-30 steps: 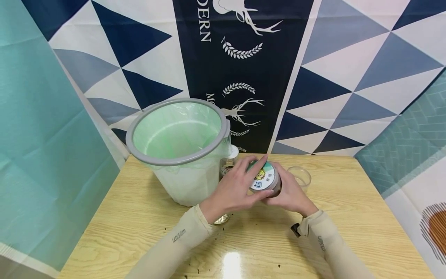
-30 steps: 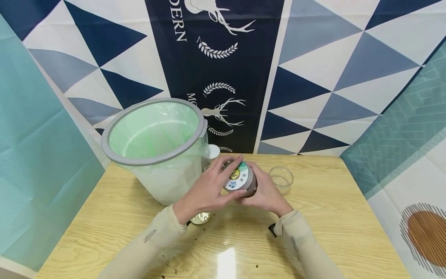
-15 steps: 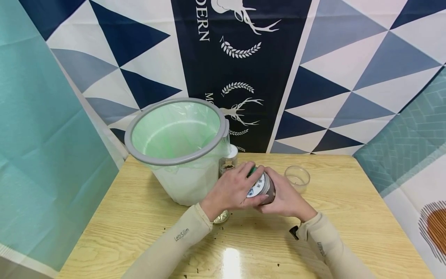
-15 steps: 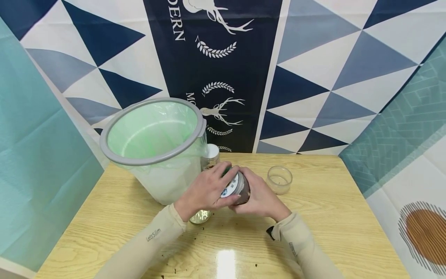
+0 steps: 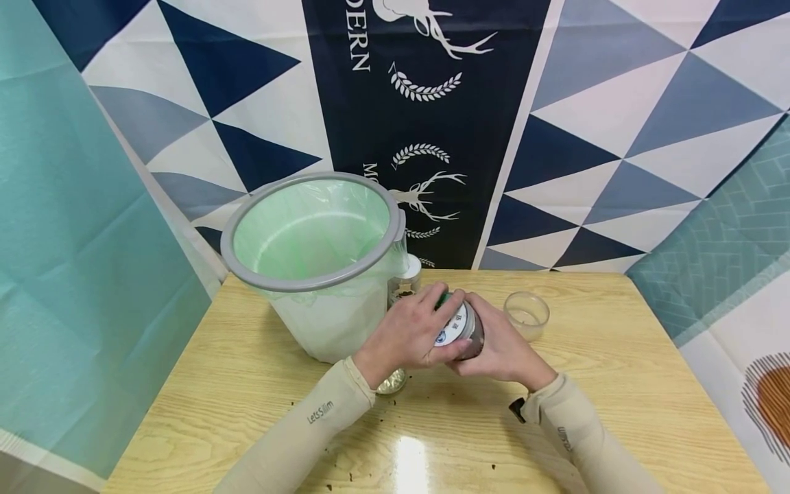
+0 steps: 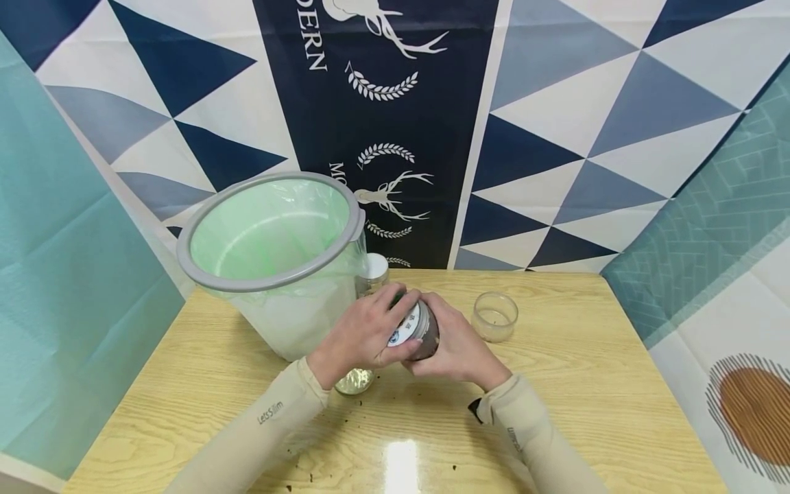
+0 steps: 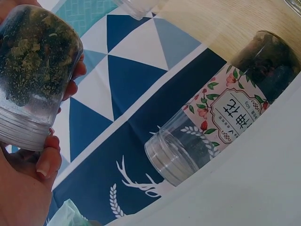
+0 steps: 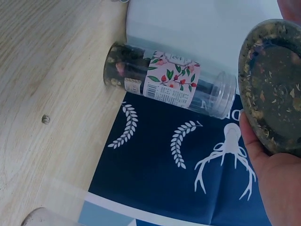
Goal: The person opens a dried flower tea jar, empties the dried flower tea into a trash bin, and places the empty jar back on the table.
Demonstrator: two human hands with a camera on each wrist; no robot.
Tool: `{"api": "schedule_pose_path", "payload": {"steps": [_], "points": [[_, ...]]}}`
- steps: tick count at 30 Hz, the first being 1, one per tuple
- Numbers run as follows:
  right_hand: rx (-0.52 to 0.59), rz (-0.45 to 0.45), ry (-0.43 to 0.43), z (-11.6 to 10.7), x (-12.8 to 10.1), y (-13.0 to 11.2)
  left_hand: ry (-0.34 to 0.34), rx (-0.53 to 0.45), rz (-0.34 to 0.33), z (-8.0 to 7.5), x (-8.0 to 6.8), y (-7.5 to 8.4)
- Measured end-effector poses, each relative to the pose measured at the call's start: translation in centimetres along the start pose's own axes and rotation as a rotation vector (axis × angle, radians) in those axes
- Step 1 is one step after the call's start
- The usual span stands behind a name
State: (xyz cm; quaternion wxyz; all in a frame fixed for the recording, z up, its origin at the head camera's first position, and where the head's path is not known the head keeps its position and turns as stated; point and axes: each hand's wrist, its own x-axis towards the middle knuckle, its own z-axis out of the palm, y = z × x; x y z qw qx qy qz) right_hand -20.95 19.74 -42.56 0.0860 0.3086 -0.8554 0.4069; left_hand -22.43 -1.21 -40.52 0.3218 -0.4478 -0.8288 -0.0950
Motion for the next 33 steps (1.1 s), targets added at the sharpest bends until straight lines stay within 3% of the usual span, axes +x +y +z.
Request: {"api": "schedule_pose_path", "payload": {"steps": [7,16,21,26,30,33], "points": [[-0.014,-0.007,0.014,0.2,0.0,-0.2,0.023,0.008,-0.008,0.0,-0.1,0.0],[-0.072,-0.067,0.051,0.7,-0.7,-0.5,0.111,0.045,0.048,0.3,-0.5,0.5],[-0.203,-0.152,0.186,1.0,-0.5,-0.3,0.136,0.04,-0.073,0.5,-0.2,1.0],[-0.241,-0.179,0.233,1.2,-0.2,0.1,0.079,-0.018,-0.186,0.4,-0.2,1.2],[-0.237,-0.159,0.212,1.1,-0.2,0.4,-0.014,-0.044,-0.22,0.1,-0.5,1.2],[-0.245,-0.142,0.195,1.0,-0.4,0.6,-0.055,-0.118,-0.222,-0.3,-1.0,1.0]]}}
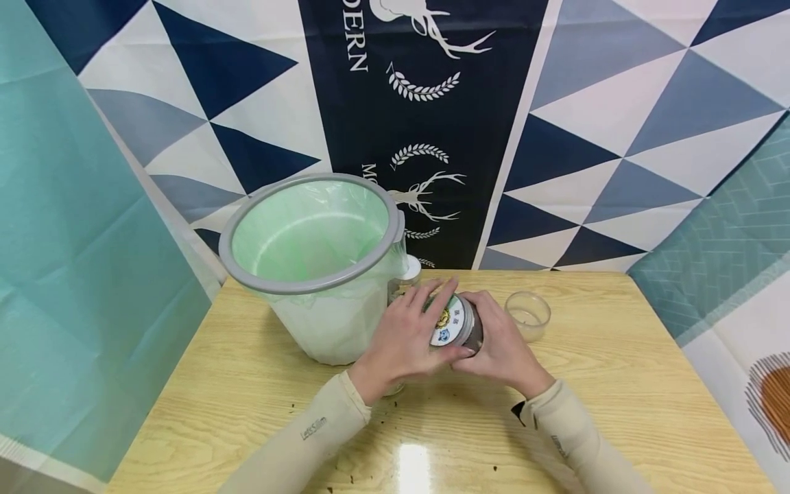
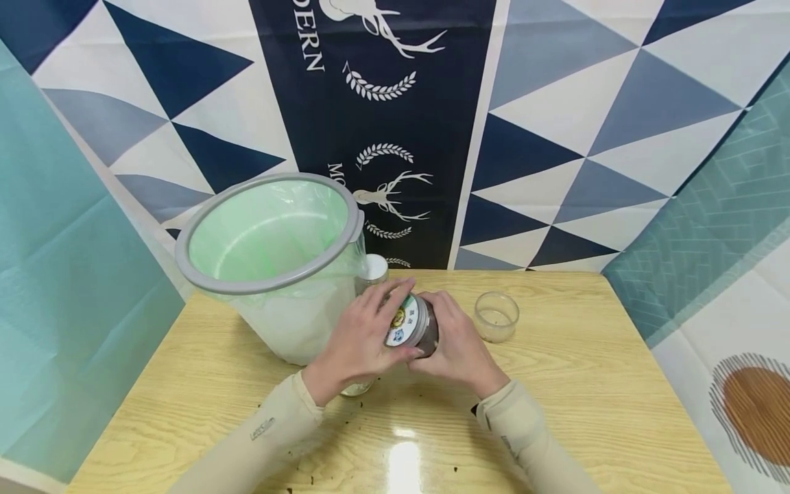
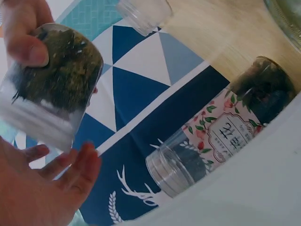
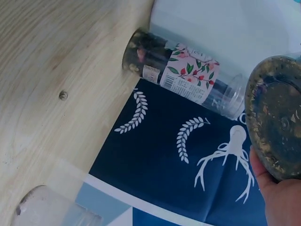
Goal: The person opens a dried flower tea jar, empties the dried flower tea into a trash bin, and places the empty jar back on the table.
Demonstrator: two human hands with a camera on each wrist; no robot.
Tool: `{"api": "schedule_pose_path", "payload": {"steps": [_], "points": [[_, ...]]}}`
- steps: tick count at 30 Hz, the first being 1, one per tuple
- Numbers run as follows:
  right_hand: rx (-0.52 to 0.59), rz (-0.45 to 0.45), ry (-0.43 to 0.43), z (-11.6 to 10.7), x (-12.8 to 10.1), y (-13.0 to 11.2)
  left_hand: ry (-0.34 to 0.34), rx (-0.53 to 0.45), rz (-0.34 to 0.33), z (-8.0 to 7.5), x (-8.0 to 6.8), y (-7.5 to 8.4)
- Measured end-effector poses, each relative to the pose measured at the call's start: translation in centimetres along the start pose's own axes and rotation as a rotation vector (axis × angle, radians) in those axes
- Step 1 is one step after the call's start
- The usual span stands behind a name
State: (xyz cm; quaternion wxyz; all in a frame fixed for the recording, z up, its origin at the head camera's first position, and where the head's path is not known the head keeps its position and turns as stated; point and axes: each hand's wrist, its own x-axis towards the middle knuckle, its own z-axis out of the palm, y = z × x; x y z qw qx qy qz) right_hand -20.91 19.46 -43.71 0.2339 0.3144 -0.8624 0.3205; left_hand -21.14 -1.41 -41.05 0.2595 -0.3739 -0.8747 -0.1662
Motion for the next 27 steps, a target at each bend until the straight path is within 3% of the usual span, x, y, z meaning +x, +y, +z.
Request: {"api": "schedule_pose_path", "payload": {"steps": [5,10,15,23,27], "points": [[-0.001,-0.007,-0.011,-0.1,-0.2,0.3,-0.065,-0.193,0.121,-0.6,-0.7,-0.9],[0.003,-0.027,-0.023,0.0,-0.2,0.4,-0.069,-0.236,0.17,-0.9,-0.9,-1.2],[0.0,-0.02,-0.018,0.1,-0.2,0.3,-0.068,-0.223,0.135,-0.9,-0.9,-1.1],[-0.008,-0.028,-0.022,0.5,-0.2,0.1,-0.04,-0.204,-0.004,-0.6,-0.7,-0.5],[-0.002,-0.01,-0.042,0.4,-0.4,0.1,-0.058,-0.206,0.0,-0.7,-0.8,-0.6]]}}
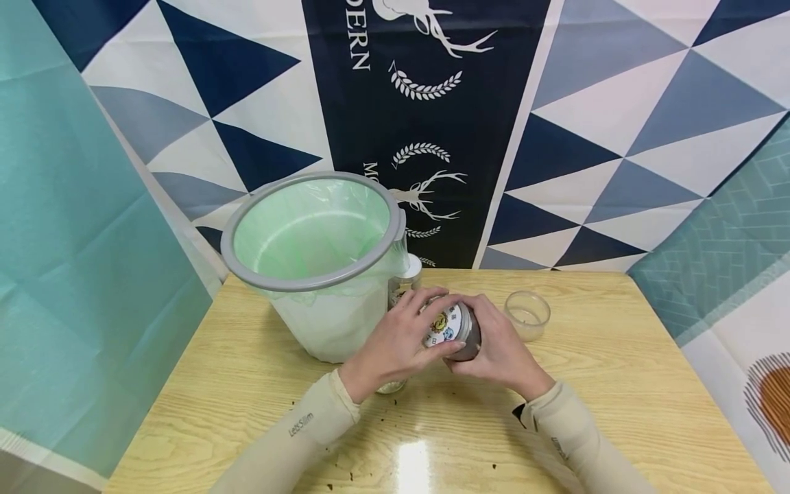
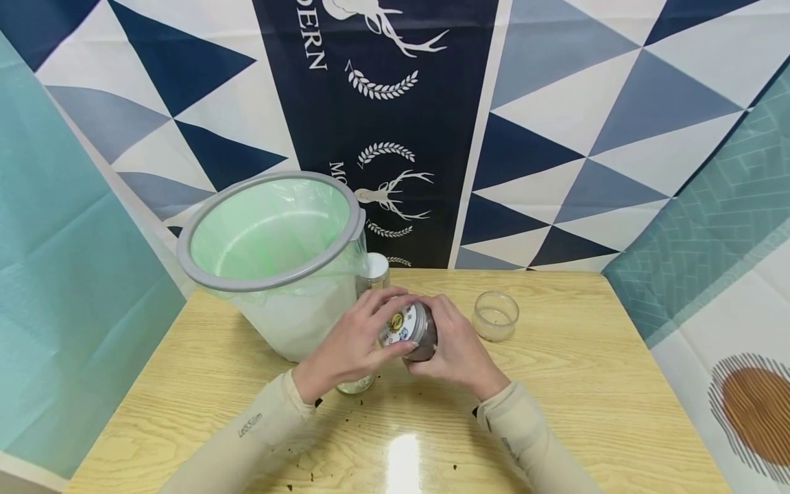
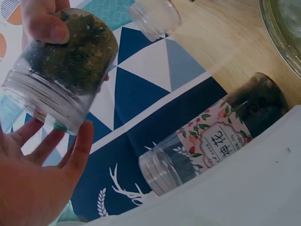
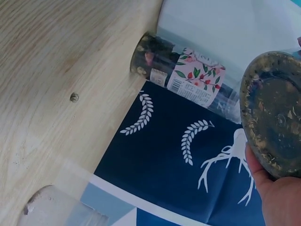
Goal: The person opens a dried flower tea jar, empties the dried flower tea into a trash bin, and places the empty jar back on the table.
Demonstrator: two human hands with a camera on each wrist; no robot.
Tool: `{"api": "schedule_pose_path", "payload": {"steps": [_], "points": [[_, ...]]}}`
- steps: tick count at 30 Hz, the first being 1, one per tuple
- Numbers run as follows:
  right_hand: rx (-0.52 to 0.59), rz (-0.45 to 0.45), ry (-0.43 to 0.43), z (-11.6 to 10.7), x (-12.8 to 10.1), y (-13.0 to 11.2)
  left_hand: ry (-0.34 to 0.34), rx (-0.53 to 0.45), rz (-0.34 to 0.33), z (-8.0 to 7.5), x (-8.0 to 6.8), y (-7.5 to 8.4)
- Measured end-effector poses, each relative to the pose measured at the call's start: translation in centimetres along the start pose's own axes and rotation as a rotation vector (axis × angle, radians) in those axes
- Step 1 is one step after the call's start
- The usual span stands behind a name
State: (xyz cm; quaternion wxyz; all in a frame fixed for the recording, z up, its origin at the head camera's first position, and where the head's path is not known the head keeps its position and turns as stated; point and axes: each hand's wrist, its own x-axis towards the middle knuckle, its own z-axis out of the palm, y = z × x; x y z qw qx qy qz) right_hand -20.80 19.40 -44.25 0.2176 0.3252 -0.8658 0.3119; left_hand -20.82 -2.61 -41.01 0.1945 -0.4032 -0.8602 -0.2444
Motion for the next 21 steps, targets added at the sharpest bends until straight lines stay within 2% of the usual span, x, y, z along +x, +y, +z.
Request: {"api": "schedule_pose_path", "payload": {"steps": [7,10,15,21], "points": [[0.001,-0.007,-0.008,-0.17,-0.2,0.34,-0.09,-0.015,0.175,-0.72,-0.25,-0.68],[0.002,-0.003,-0.014,-0.18,-0.26,0.36,-0.112,-0.022,0.202,-0.85,-0.32,-0.88],[0.009,0.012,-0.02,-0.05,-0.18,0.25,-0.107,-0.019,0.176,-0.9,-0.34,-1.06],[0.001,0.025,-0.013,0.12,0.0,0.1,-0.047,0.004,0.082,-0.41,-0.15,-0.72]]}}
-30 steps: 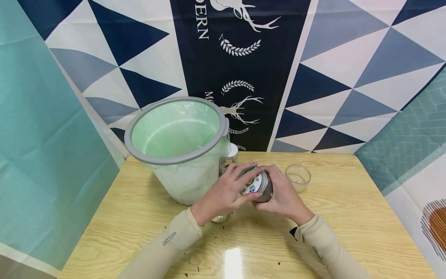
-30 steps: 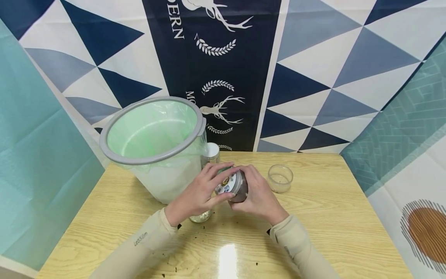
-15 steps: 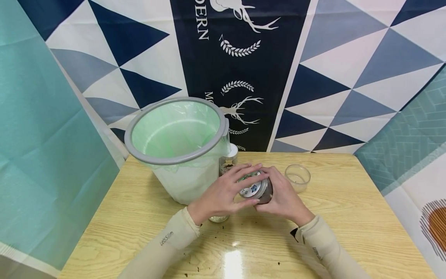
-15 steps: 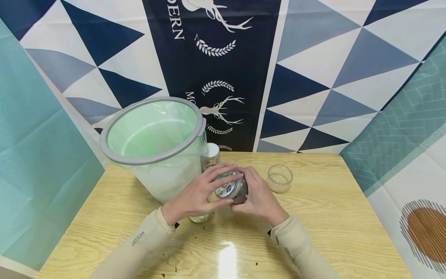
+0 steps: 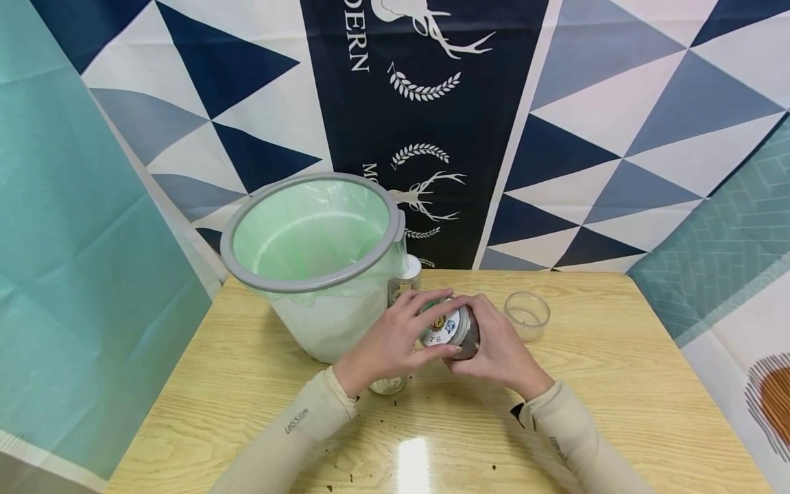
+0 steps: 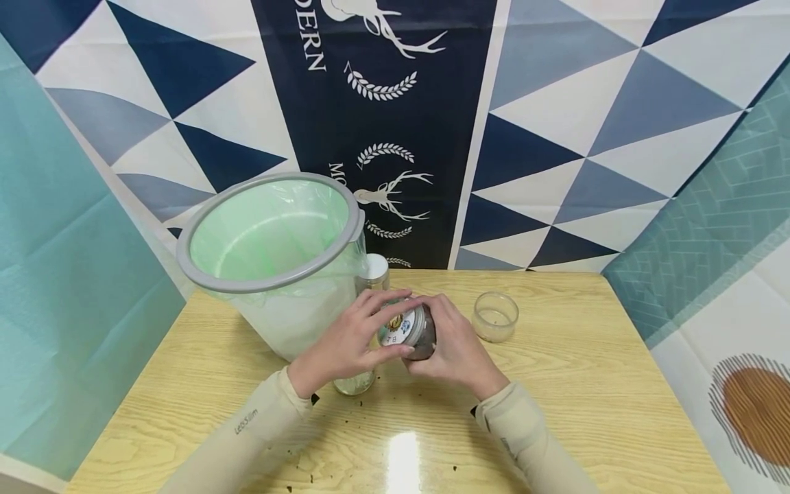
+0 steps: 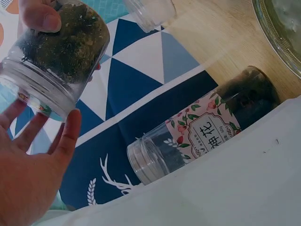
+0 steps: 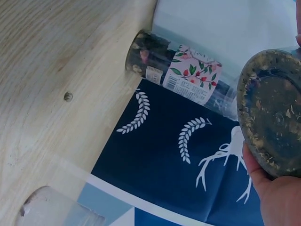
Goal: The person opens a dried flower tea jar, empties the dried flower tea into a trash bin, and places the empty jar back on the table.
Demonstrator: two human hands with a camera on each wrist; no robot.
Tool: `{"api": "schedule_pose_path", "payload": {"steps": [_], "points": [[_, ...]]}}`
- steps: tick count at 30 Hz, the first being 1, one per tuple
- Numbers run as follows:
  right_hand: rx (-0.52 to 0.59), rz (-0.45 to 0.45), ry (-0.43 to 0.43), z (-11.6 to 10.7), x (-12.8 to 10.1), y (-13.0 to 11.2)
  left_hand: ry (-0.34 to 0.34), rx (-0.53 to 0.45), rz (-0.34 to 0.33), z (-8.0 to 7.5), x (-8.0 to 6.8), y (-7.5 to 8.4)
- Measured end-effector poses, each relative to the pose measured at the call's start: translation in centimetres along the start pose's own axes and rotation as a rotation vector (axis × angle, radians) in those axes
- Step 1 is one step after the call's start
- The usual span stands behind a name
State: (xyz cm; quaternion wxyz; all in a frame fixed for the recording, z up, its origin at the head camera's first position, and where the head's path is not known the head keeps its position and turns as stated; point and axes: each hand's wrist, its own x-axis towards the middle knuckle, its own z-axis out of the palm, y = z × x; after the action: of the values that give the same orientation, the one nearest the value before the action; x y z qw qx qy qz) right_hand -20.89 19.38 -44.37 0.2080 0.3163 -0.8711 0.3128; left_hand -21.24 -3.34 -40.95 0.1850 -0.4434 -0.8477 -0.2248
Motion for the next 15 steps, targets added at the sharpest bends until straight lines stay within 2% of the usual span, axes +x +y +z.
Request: {"api": "schedule_pose_path", "payload": {"steps": [3,6,8,12,15], "points": [[-0.005,0.007,-0.004,0.1,0.0,0.1,0.01,0.002,-0.031,0.2,0.1,0.1],[-0.008,0.005,-0.007,0.1,-0.1,0.2,-0.008,-0.021,-0.02,0.1,0.0,0.0],[-0.011,-0.003,-0.006,0.1,-0.1,0.3,-0.029,-0.039,0.016,-0.1,-0.2,-0.1],[-0.018,-0.012,-0.008,0.0,-0.1,0.2,-0.067,-0.065,0.129,-0.6,-0.2,-0.7],[-0.025,-0.009,-0.013,-0.2,0.0,0.1,-0.074,-0.074,0.183,-0.8,-0.1,-1.0]]}}
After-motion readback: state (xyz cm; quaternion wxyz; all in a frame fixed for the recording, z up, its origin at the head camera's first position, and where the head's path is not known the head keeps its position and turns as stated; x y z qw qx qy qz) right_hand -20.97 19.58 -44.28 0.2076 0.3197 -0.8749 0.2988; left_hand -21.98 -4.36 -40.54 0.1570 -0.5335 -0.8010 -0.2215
